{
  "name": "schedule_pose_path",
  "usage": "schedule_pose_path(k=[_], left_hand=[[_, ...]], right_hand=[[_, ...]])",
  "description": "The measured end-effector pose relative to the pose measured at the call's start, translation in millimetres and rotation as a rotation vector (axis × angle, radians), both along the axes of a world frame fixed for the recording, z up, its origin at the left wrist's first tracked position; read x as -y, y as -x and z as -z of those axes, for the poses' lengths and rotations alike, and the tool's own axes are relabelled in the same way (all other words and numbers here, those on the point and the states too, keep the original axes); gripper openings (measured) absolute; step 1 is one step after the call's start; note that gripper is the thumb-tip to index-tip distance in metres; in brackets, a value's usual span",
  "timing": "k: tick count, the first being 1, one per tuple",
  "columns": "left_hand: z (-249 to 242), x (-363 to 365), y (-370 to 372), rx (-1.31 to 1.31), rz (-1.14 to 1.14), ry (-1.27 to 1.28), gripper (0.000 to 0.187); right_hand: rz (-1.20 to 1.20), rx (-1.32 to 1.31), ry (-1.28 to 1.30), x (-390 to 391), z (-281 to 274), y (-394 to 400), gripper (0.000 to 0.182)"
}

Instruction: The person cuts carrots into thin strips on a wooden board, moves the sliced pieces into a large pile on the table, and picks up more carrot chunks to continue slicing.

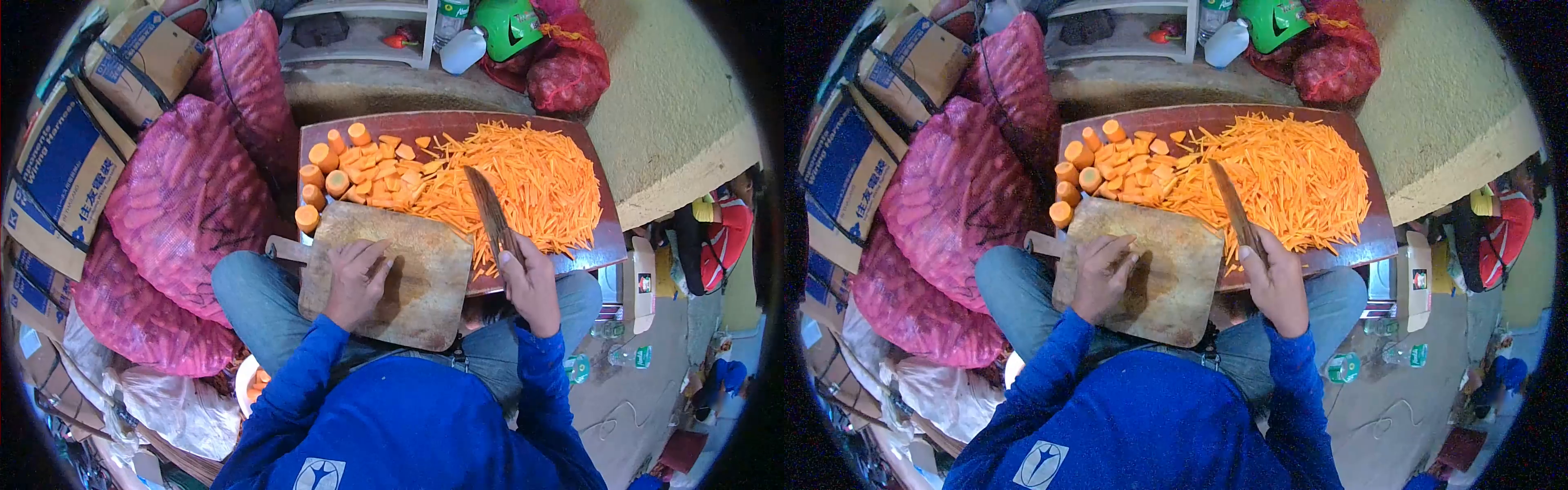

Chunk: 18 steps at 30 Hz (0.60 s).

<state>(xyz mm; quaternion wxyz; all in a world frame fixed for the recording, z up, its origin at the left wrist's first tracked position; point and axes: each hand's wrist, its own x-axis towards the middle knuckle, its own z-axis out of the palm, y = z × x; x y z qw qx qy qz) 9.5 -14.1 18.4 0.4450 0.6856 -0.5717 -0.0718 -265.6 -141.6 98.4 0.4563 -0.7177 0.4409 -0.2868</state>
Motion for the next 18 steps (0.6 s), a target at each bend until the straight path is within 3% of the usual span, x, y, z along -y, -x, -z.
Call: schedule_pose_path(k=[4, 5, 6, 9, 11, 15, 18], left_hand=[[-17.2, 38.2, -28.4, 0.214, 0.079, -0.008, 0.027], [-25.2, 51.3, -35.6, 0.285, 0.087, -0.034, 0.028], [-32.8, 64.7, -42.5, 0.356, 0.093, -0.059, 0.028], [-33.4, 103.8, -60.8, 0.445, 0.058, -0.075, 0.029], [-28.0, 125.6, -70.1, 0.508, 0.066, -0.120, 0.030], [-16.2, 153.2, -77.8, 0.619, 0.102, -0.262, 0.031], [-3.0, 166.8, -80.3, 0.707, 0.119, -0.248, 0.027]], right_hand=[[-0.066, 0.003, -0.177, -12.9, 19.6, 0.1, 0.035], [-0.170, 0.003, 0.012, -19.9, 26.0, -0.5, 0.036], [-0.184, -0.031, -0.160, -27.5, 28.8, 0.7, 0.034], [-0.205, 0.021, -0.253, -48.1, 31.6, -5.5, 0.034], [-0.310, 0.013, -0.031, -53.9, 33.1, -8.5, 0.033], [-0.298, 0.034, -0.107, -54.8, 25.2, -7.0, 0.030], [-0.337, -0.047, 0.036, -54.9, 33.3, -6.0, 0.027]])
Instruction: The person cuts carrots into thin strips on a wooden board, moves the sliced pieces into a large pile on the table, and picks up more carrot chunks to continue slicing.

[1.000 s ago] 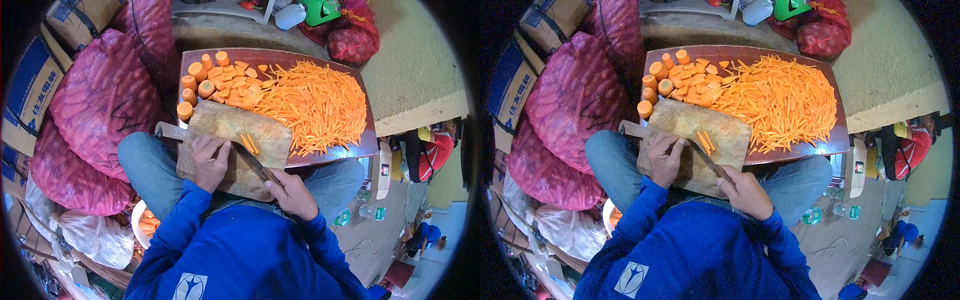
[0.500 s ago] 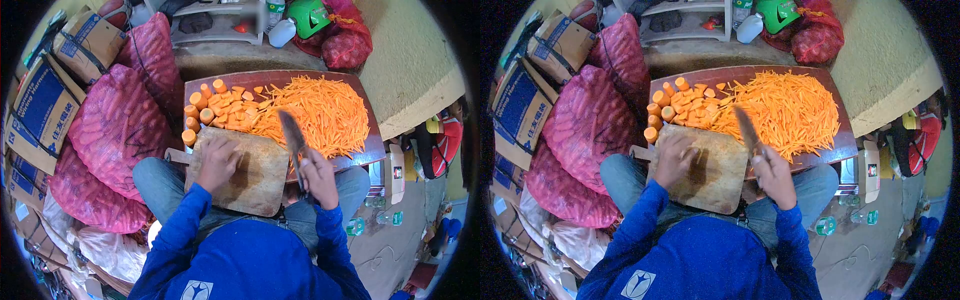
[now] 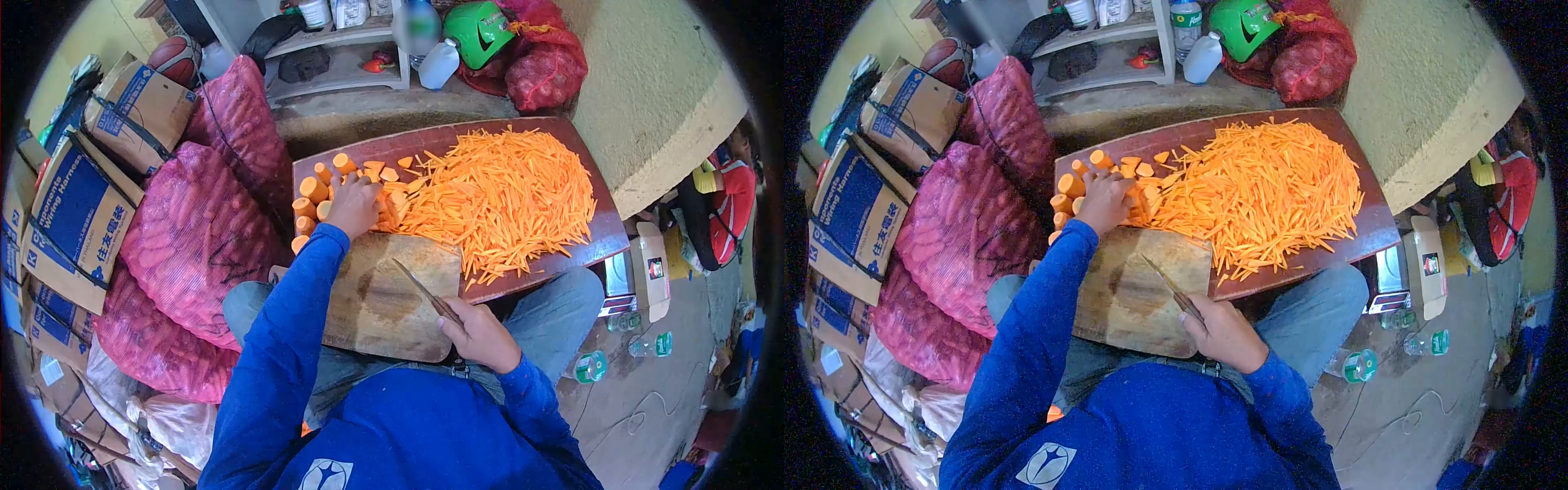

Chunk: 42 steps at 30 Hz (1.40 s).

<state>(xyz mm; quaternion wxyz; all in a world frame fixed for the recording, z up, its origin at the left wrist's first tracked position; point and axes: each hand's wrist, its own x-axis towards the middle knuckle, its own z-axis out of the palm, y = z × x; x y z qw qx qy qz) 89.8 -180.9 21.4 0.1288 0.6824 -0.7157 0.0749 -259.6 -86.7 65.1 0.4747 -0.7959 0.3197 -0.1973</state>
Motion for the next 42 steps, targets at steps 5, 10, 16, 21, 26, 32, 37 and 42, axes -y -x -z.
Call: schedule_pose_path(k=[5, 10, 16, 21, 26, 32, 37, 42], left_hand=[[7.4, 3.3, 0.1, -0.059, 0.024, 0.053, 0.023], [-17.0, -31.5, 15.2, -0.374, 0.037, 0.282, 0.016], [-19.1, -143.0, 73.0, -0.444, 0.334, 0.131, 0.025], [3.9, -196.5, 95.9, -0.417, 0.274, 0.120, 0.035], [11.6, -205.6, 102.9, -0.408, 0.120, 0.104, 0.043], [8.7, -202.3, 102.2, -0.278, 0.155, 0.077, 0.041], [12.3, -199.2, 101.3, -0.201, 0.217, 0.067, 0.039], [15.1, -199.0, 100.6, -0.210, 0.255, 0.131, 0.031]], right_hand=[[0.078, 0.052, -0.071, 2.1, 1.1, 3.9, 0.024], [0.051, 0.020, -0.057, 1.0, 3.6, 6.4, 0.034], [0.059, 0.041, -0.125, 4.4, -0.3, 3.8, 0.028], [0.013, -0.045, -0.104, -0.4, -8.3, 0.2, 0.031], [-0.033, -0.106, -0.085, -21.7, -21.7, -4.9, 0.034], [-0.076, -0.138, -0.062, -37.7, -27.6, -5.6, 0.042], [-0.109, -0.230, -0.001, -47.8, -33.3, -1.8, 0.046], [-0.136, -0.414, 0.001, -50.4, -34.1, -12.7, 0.047]])
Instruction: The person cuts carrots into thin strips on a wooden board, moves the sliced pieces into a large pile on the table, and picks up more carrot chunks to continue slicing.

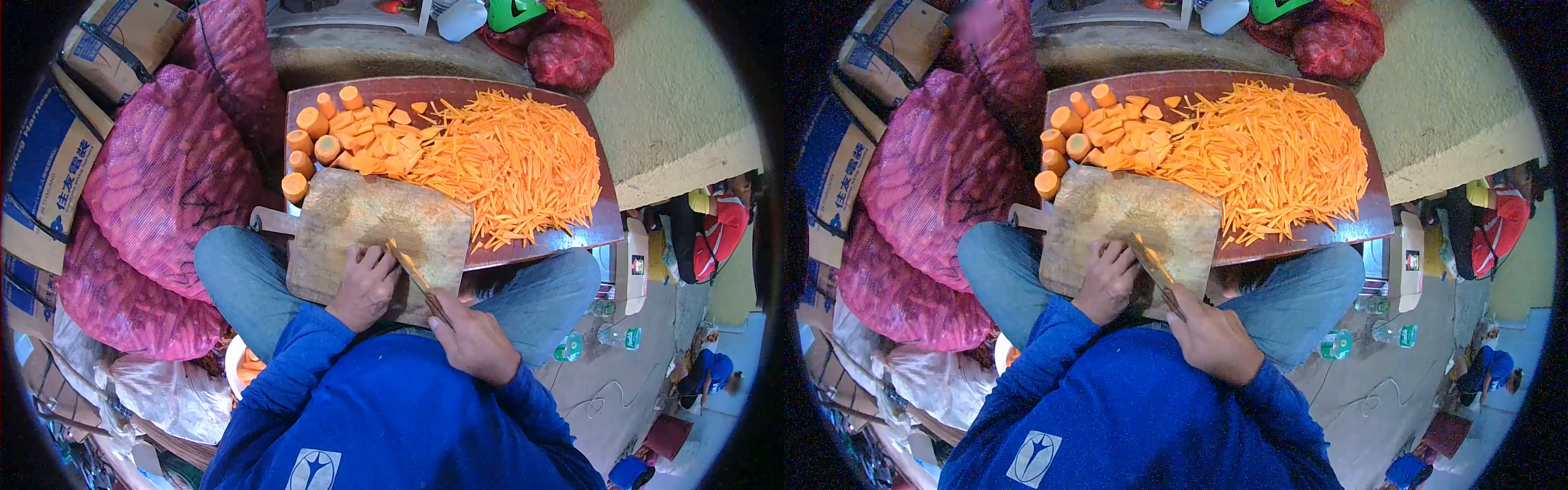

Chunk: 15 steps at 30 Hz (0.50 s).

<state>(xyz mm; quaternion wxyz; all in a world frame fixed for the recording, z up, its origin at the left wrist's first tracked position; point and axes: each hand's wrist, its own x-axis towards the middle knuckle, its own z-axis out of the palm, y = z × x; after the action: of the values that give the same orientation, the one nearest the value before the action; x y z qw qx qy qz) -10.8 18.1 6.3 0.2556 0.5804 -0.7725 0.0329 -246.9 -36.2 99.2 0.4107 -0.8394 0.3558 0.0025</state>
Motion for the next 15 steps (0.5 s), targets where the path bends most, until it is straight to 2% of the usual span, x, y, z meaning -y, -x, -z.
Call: schedule_pose_path(k=[3, 8, 13, 15], left_hand=[[-0.6, -1.6, -1.1, 0.000, -0.007, -0.029, 0.028], [0.8, 0.2, 0.6, -0.024, -0.051, 0.043, 0.026], [4.1, -0.6, 0.2, -0.036, -0.056, 0.040, 0.025], [3.6, -0.7, 0.9, -0.046, -0.069, 0.031, 0.027]], right_hand=[[-0.054, 0.079, 0.073, 12.6, 14.4, -24.4, 0.043], [-0.045, 0.139, 0.050, 18.8, 8.8, -23.5, 0.040], [-0.048, 0.039, -0.011, 11.4, -0.3, -14.2, 0.040], [-0.018, 0.152, 0.032, 16.3, 16.5, -22.0, 0.040]])
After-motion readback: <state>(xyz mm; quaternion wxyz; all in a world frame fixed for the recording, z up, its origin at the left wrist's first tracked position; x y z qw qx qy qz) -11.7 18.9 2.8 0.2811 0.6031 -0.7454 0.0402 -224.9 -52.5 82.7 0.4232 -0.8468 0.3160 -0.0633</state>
